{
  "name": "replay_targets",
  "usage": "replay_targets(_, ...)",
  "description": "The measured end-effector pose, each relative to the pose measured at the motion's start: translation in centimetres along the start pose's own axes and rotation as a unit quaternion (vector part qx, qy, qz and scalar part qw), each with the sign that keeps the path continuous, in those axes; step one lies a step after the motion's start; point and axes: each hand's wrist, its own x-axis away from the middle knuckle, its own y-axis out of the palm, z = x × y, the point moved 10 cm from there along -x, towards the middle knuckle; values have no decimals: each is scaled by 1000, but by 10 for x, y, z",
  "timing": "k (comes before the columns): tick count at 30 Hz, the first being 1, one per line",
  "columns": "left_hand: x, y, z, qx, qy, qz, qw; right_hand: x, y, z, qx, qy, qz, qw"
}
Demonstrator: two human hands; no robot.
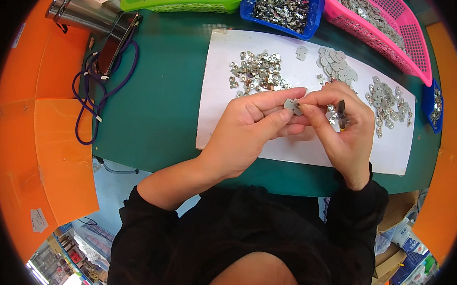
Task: Using pliers to assemble small metal components on a workbench.
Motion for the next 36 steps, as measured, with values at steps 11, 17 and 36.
replay_targets(11,0,2,5,-112,60,-19,992,2,-2,-20,116,-117,20,986)
replay_targets(17,5,2,15,-214,106,6,971,12,3,-46,286,-240,78,924)
replay_targets(36,8,19,22,-221,150,-79,960,12,-9,-18,102,-60,13,993)
